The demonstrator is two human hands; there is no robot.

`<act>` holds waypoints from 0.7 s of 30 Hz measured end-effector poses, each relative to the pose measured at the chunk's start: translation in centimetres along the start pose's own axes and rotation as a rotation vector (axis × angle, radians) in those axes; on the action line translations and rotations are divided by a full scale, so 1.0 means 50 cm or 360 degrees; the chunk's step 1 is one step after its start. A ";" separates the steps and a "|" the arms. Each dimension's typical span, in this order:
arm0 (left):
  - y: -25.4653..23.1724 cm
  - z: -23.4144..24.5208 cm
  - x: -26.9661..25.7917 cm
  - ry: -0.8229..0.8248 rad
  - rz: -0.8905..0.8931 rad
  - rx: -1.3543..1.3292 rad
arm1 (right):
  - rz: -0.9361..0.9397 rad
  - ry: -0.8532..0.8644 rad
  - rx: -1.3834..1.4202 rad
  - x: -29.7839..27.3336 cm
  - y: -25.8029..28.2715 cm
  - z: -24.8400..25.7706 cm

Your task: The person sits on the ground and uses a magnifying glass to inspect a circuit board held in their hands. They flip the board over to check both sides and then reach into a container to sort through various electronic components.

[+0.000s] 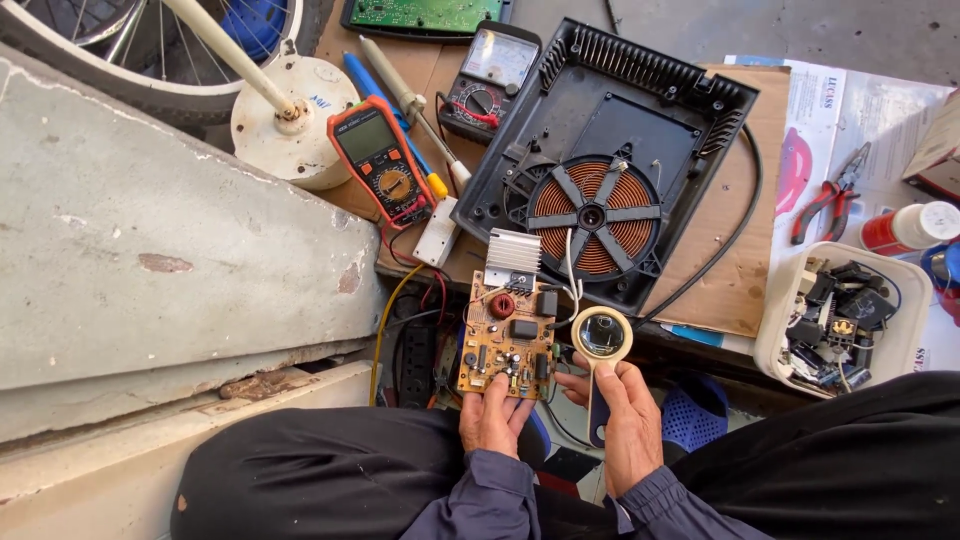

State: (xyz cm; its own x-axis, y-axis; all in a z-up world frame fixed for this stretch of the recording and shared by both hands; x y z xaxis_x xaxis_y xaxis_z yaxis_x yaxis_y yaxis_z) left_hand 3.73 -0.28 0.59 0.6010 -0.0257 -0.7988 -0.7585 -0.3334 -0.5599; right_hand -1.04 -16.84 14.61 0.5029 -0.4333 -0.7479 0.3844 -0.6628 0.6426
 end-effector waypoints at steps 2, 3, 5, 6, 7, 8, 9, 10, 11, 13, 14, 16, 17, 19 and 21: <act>-0.002 -0.003 -0.001 -0.0004 0.0005 0.0002 | 0.0004 -0.0008 0.0016 0.001 0.000 0.001; -0.002 -0.004 -0.002 -0.0012 0.0013 -0.0002 | 0.0006 -0.0015 0.0025 0.002 0.000 0.002; 0.002 0.000 0.001 -0.0018 0.0021 0.0001 | -0.0012 -0.0017 0.0036 0.001 0.002 0.002; 0.003 0.001 0.003 -0.0024 0.0028 -0.0003 | -0.0026 -0.0016 0.0041 0.001 0.004 0.001; 0.001 -0.001 0.003 -0.0021 0.0028 -0.0001 | -0.0024 -0.0018 0.0044 0.004 0.001 0.000; 0.000 -0.002 0.002 -0.0025 0.0032 -0.0017 | -0.0017 -0.0035 0.0074 0.007 -0.002 0.002; -0.001 -0.003 0.001 -0.0029 0.0036 -0.0034 | -0.0009 -0.0053 0.0104 0.009 -0.004 0.003; -0.002 -0.004 0.001 -0.0028 0.0036 -0.0032 | -0.0008 -0.0054 0.0106 0.007 0.000 0.002; -0.003 -0.004 0.001 -0.0027 0.0052 -0.0026 | -0.0031 -0.0051 0.0093 0.005 0.002 0.000; -0.003 -0.006 0.000 -0.0023 0.0070 -0.0016 | -0.0053 -0.0053 0.0083 0.004 0.004 -0.001; -0.004 -0.008 -0.001 -0.0027 0.0058 -0.0031 | -0.0045 -0.0050 0.0081 0.005 0.004 -0.001; -0.002 -0.007 0.002 -0.0026 0.0048 -0.0042 | -0.0035 -0.0052 0.0083 0.006 0.004 0.000; 0.001 -0.004 0.007 -0.0043 0.0068 -0.0033 | -0.0042 -0.0062 0.0098 0.007 0.004 0.000; 0.003 -0.003 0.009 -0.0057 0.0090 -0.0020 | -0.0047 -0.0075 0.0117 0.006 0.006 0.000; -0.001 -0.007 0.005 -0.0065 0.0114 -0.0039 | -0.0071 -0.0041 0.0084 0.004 0.009 -0.001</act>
State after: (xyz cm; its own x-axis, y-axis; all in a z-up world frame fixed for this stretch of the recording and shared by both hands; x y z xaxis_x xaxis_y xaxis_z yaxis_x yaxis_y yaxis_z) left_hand 3.98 -0.61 0.50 0.5343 -0.0120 -0.8452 -0.7925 -0.3551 -0.4959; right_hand -0.73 -17.19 14.75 0.4656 -0.4180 -0.7800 0.3642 -0.7128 0.5994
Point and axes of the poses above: each hand's wrist, its own x-axis towards the middle knuckle, its own z-axis out of the back of the hand, y = z × x, the point moved 5 cm from there along x, towards the middle knuckle, and after that the axes turned 9 degrees about y, right-handed, at the moved point
